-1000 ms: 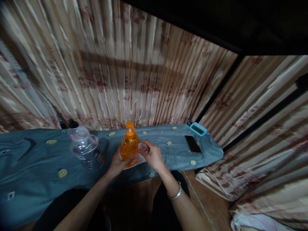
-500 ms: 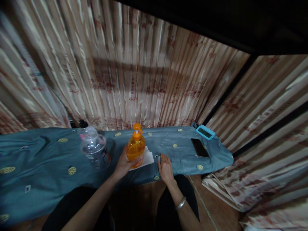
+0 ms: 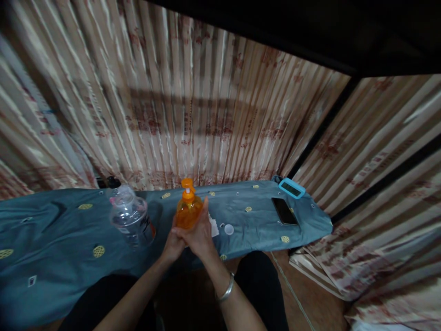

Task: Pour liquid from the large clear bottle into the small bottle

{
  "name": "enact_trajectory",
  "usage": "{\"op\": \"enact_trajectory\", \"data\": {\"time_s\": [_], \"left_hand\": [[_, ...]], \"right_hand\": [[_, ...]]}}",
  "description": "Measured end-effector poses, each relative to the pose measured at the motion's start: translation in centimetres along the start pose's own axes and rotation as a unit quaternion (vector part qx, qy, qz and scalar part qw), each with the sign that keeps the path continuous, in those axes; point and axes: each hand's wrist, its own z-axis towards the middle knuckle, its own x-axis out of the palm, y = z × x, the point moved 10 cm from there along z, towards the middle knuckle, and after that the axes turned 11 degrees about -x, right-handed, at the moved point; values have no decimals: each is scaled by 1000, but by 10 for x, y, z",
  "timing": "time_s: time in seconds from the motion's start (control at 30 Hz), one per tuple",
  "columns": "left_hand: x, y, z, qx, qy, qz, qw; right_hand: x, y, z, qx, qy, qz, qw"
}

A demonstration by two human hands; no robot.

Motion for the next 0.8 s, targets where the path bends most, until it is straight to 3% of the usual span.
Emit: {"op": "enact_trajectory", "data": {"time_s": [0.2, 0.33, 0.47, 0.8], "left_hand": [[-2, 11, 7, -3, -27, 6, 1000], [-2, 30, 8, -42, -35, 24, 998], [-11, 40, 3, -38, -50, 38, 997], [-32, 29, -25, -12, -27, 26, 999]], "right_hand": [[-4, -16, 14, 59, -43, 35, 997], [-17, -48, 40, 92, -70, 47, 992], [-30, -86, 64, 127, -86, 42, 987], [-88, -117, 111, 140, -156, -65, 976]]}}
